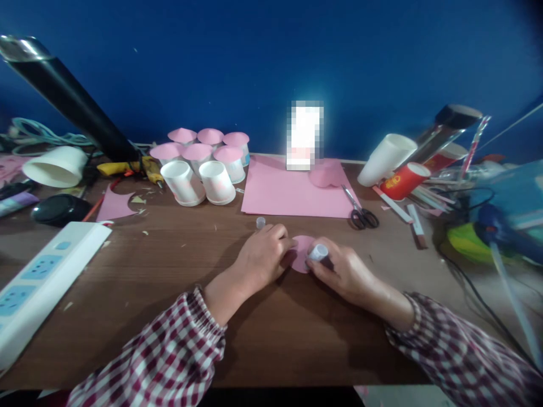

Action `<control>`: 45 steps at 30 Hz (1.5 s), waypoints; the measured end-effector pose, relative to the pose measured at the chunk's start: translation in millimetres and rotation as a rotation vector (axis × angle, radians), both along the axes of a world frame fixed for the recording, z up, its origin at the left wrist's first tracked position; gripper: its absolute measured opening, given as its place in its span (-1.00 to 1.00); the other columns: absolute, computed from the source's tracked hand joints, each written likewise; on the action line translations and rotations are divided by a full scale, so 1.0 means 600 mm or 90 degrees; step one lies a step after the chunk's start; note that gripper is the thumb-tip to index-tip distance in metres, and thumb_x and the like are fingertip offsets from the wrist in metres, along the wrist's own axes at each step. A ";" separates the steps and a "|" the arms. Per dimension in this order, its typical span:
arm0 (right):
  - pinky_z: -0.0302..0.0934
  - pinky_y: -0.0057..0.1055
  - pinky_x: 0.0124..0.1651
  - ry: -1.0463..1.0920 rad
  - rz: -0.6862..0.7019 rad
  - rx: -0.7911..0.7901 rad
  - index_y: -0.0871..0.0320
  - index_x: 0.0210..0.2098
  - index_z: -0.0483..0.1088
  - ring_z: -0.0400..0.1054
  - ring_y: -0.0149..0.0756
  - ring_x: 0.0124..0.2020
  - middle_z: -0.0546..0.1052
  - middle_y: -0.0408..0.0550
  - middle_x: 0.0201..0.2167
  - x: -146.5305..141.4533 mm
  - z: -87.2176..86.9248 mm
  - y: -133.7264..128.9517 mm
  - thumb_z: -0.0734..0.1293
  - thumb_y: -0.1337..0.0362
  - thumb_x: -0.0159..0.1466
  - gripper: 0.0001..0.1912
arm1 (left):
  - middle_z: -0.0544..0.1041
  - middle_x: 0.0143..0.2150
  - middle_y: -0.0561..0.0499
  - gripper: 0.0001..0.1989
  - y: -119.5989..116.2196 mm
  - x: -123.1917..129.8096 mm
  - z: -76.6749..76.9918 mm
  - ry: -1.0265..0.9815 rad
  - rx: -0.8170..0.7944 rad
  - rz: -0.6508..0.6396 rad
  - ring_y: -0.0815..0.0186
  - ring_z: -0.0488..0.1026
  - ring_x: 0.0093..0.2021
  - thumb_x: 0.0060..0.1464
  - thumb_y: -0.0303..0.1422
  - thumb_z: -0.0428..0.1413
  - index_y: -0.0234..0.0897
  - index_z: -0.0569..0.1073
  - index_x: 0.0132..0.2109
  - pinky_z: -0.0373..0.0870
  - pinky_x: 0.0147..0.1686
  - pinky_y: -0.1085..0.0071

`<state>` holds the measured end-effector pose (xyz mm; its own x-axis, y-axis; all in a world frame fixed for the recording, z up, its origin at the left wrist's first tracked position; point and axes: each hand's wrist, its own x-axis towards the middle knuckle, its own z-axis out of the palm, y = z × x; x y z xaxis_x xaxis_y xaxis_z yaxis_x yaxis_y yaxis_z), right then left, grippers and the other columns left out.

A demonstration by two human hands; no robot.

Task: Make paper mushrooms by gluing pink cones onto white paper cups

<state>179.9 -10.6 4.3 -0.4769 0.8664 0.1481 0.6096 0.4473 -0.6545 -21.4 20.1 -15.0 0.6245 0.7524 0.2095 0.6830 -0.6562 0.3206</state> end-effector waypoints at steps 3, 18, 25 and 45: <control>0.21 -0.45 -0.31 -0.005 -0.015 0.011 0.12 -0.28 0.29 0.36 -0.33 -0.39 0.48 -0.10 -0.38 -0.001 -0.004 -0.001 0.21 0.34 0.28 -0.96 | 0.37 -0.25 -0.06 -0.81 0.000 0.000 -0.001 0.001 -0.001 -0.003 0.26 0.32 -0.24 0.09 -0.39 0.05 -0.25 0.50 -0.15 0.34 -0.25 0.30; 0.19 -0.47 -0.34 0.039 -0.096 -0.019 0.16 -0.29 0.30 0.33 -0.37 -0.44 0.46 -0.11 -0.42 0.003 0.007 0.001 0.21 0.26 0.30 -0.90 | 0.35 -0.21 -0.02 -0.74 -0.001 -0.001 -0.006 0.016 -0.008 -0.007 0.25 0.30 -0.21 0.13 -0.38 0.01 -0.08 0.46 -0.05 0.27 -0.25 0.31; 0.21 -0.43 -0.25 -0.001 -0.002 0.035 0.11 -0.16 0.31 0.38 -0.30 -0.32 0.48 -0.08 -0.32 -0.005 -0.007 -0.003 0.23 0.27 0.29 -0.87 | 0.34 -0.23 -0.04 -0.78 0.000 0.003 -0.001 0.028 -0.009 -0.003 0.26 0.30 -0.23 0.17 -0.29 -0.03 -0.17 0.50 -0.21 0.27 -0.28 0.32; 0.18 -0.48 -0.29 0.019 -0.019 0.003 0.14 -0.24 0.33 0.34 -0.36 -0.38 0.48 -0.12 -0.37 -0.007 -0.001 -0.002 0.24 0.32 0.26 -0.92 | 0.34 -0.23 -0.04 -0.79 0.000 0.003 0.000 0.041 -0.005 -0.001 0.26 0.29 -0.24 0.16 -0.32 -0.02 -0.16 0.51 -0.17 0.25 -0.28 0.33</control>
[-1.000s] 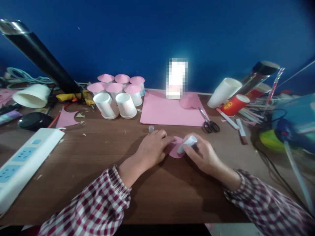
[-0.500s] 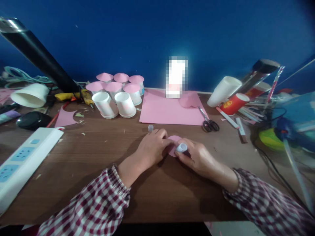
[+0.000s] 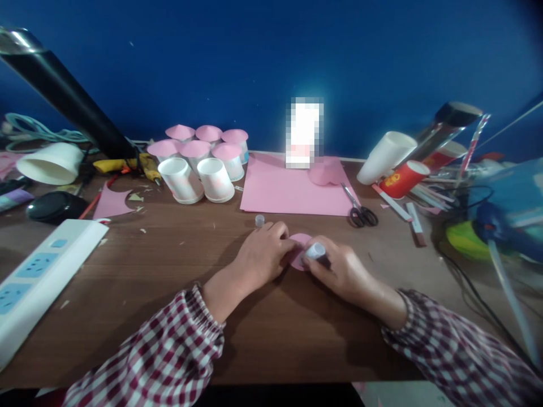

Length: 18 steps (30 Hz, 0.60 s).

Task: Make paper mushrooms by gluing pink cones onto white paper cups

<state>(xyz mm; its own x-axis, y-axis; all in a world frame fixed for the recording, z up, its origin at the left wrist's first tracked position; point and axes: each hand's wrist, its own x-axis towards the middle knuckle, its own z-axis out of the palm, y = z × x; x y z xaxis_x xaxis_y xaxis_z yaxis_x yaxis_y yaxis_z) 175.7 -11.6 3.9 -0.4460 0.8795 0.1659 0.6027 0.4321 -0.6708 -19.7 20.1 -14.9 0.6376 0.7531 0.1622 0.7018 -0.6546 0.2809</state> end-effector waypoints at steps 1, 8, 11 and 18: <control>0.18 -0.48 -0.29 -0.005 0.013 -0.002 0.14 -0.25 0.33 0.34 -0.37 -0.38 0.48 -0.12 -0.36 -0.001 0.001 0.000 0.24 0.33 0.26 -0.93 | 0.34 -0.23 -0.04 -0.79 0.000 0.000 0.000 0.000 0.001 0.000 0.26 0.29 -0.24 0.16 -0.32 -0.02 -0.16 0.51 -0.18 0.25 -0.28 0.33; 0.19 -0.53 -0.36 0.030 -0.040 -0.032 0.14 -0.27 0.34 0.34 -0.40 -0.44 0.48 -0.17 -0.44 0.002 0.006 0.000 0.22 0.31 0.28 -0.92 | 0.34 -0.21 -0.04 -0.74 0.001 0.000 -0.002 0.003 -0.017 -0.007 0.24 0.29 -0.21 0.13 -0.37 0.00 -0.09 0.49 -0.07 0.25 -0.26 0.31; 0.22 -0.50 -0.27 0.037 -0.034 0.009 0.13 -0.17 0.35 0.38 -0.37 -0.36 0.51 -0.14 -0.36 0.000 0.001 -0.001 0.26 0.32 0.26 -0.86 | 0.34 -0.21 -0.04 -0.78 0.001 0.000 0.000 0.006 -0.024 -0.005 0.25 0.29 -0.21 0.13 -0.35 0.00 -0.13 0.50 -0.13 0.26 -0.26 0.32; 0.23 -0.48 -0.24 0.027 0.043 -0.012 0.15 -0.10 0.33 0.40 -0.34 -0.29 0.51 -0.08 -0.24 -0.008 -0.002 -0.004 0.26 0.31 0.26 -0.79 | 0.34 -0.21 -0.05 -0.78 0.001 0.001 0.005 0.014 -0.033 -0.005 0.25 0.30 -0.22 0.12 -0.36 0.00 -0.14 0.50 -0.13 0.27 -0.26 0.31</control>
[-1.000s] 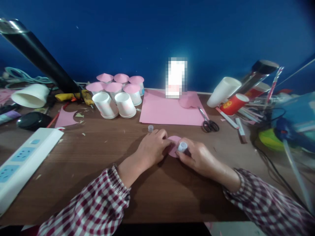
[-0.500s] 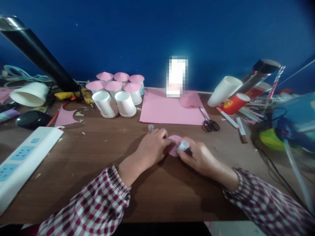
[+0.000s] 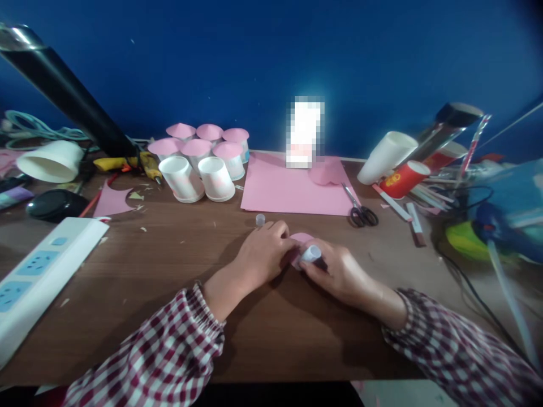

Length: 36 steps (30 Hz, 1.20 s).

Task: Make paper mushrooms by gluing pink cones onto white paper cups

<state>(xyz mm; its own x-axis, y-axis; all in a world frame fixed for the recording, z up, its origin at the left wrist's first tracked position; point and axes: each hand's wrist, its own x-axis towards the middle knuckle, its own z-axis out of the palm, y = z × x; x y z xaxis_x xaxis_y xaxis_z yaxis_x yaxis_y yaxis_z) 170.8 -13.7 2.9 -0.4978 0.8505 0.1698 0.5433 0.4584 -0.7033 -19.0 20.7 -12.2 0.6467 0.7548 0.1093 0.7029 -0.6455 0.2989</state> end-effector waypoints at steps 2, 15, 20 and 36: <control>0.22 -0.50 -0.30 0.012 -0.018 -0.030 0.15 -0.16 0.34 0.39 -0.37 -0.36 0.50 -0.12 -0.33 0.002 0.004 0.001 0.24 0.29 0.28 -0.85 | 0.34 -0.20 -0.04 -0.77 0.000 -0.001 -0.001 -0.001 0.000 0.002 0.24 0.30 -0.21 0.12 -0.37 0.01 -0.12 0.50 -0.11 0.27 -0.26 0.31; 0.16 -0.48 -0.37 -0.054 -0.054 -0.027 0.14 -0.32 0.30 0.28 -0.39 -0.47 0.42 -0.17 -0.48 0.016 0.000 0.006 0.21 0.29 0.28 -0.93 | 0.34 -0.20 -0.04 -0.75 -0.003 -0.002 -0.003 -0.012 0.031 0.000 0.24 0.31 -0.20 0.13 -0.36 0.02 -0.11 0.50 -0.06 0.29 -0.25 0.31; 0.18 -0.48 -0.35 -0.010 -0.117 -0.044 0.16 -0.33 0.32 0.33 -0.36 -0.42 0.46 -0.13 -0.44 0.018 0.006 0.007 0.20 0.25 0.31 -0.86 | 0.34 -0.18 -0.04 -0.71 -0.002 -0.004 -0.005 -0.013 0.020 0.003 0.23 0.31 -0.19 0.12 -0.37 0.03 -0.10 0.47 -0.01 0.29 -0.21 0.28; 0.27 -0.43 -0.36 0.372 -0.178 -0.143 0.11 -0.19 0.24 0.39 -0.36 -0.42 0.47 -0.16 -0.44 0.089 -0.003 0.057 0.32 0.18 0.22 -0.76 | 0.38 -0.18 -0.06 -0.68 -0.003 -0.003 -0.002 -0.060 0.002 0.020 0.21 0.32 -0.16 0.12 -0.38 0.02 -0.25 0.38 0.03 0.31 -0.15 0.25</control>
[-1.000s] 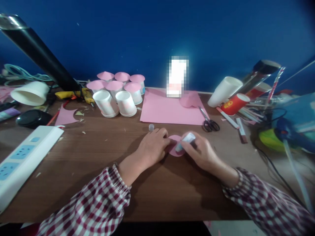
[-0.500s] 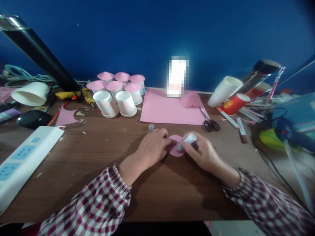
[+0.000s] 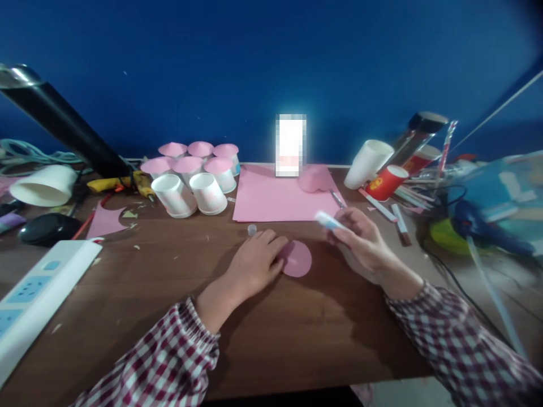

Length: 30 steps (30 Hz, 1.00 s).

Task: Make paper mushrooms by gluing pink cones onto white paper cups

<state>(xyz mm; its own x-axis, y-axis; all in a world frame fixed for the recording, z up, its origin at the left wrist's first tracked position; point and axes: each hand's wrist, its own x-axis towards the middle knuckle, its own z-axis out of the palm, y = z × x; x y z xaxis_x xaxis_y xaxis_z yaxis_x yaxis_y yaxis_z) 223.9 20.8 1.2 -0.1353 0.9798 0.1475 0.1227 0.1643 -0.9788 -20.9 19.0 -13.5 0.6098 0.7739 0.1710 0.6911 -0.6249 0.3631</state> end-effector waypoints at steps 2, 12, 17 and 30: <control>0.30 -0.35 -0.26 -0.113 -0.121 0.069 0.13 -0.17 0.25 0.42 -0.28 -0.30 0.50 -0.04 -0.29 0.031 -0.005 0.023 0.33 0.17 0.19 -0.73 | 0.37 -0.17 -0.07 -0.66 -0.002 0.001 0.002 -0.016 0.000 0.007 0.20 0.33 -0.15 0.13 -0.35 0.02 -0.28 0.36 0.06 0.33 -0.12 0.22; 0.12 -0.13 -0.08 -0.827 -0.403 0.194 0.25 -0.15 0.40 0.28 0.03 -0.12 0.44 0.20 -0.17 0.117 -0.030 0.068 0.21 0.23 0.22 -0.72 | 0.38 -0.11 -0.12 -0.65 -0.009 0.009 -0.005 -0.029 0.052 0.054 0.15 0.32 -0.12 0.08 -0.23 0.09 -0.29 0.43 -0.01 0.37 -0.10 0.14; 0.10 -0.20 -0.13 -0.919 -0.386 0.152 0.27 -0.18 0.42 0.29 -0.04 -0.19 0.45 0.20 -0.25 0.109 -0.013 0.062 0.19 0.25 0.24 -0.72 | 0.40 -0.13 -0.07 -0.72 -0.010 0.011 -0.003 -0.074 0.028 0.048 0.18 0.34 -0.13 0.06 -0.28 0.13 -0.23 0.45 -0.07 0.37 -0.12 0.17; 0.26 -0.37 -0.38 -0.342 -0.135 0.094 0.25 -0.12 0.40 0.36 -0.27 -0.44 0.49 -0.01 -0.44 0.054 0.017 0.028 0.14 0.08 0.31 -0.61 | 0.52 -0.25 -0.03 -0.69 -0.011 0.022 0.007 -0.509 -0.339 0.119 0.31 0.47 -0.27 0.04 -0.32 0.14 -0.26 0.36 -0.05 0.42 -0.28 0.37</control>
<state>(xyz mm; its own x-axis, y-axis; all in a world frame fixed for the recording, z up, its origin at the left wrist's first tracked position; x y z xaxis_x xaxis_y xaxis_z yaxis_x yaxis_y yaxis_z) 256.1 37.3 11.6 -0.0317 0.9678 0.2499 0.6396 0.2118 -0.7389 -7.7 12.5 -9.4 0.3257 0.9420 0.0808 0.1894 -0.1487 0.9706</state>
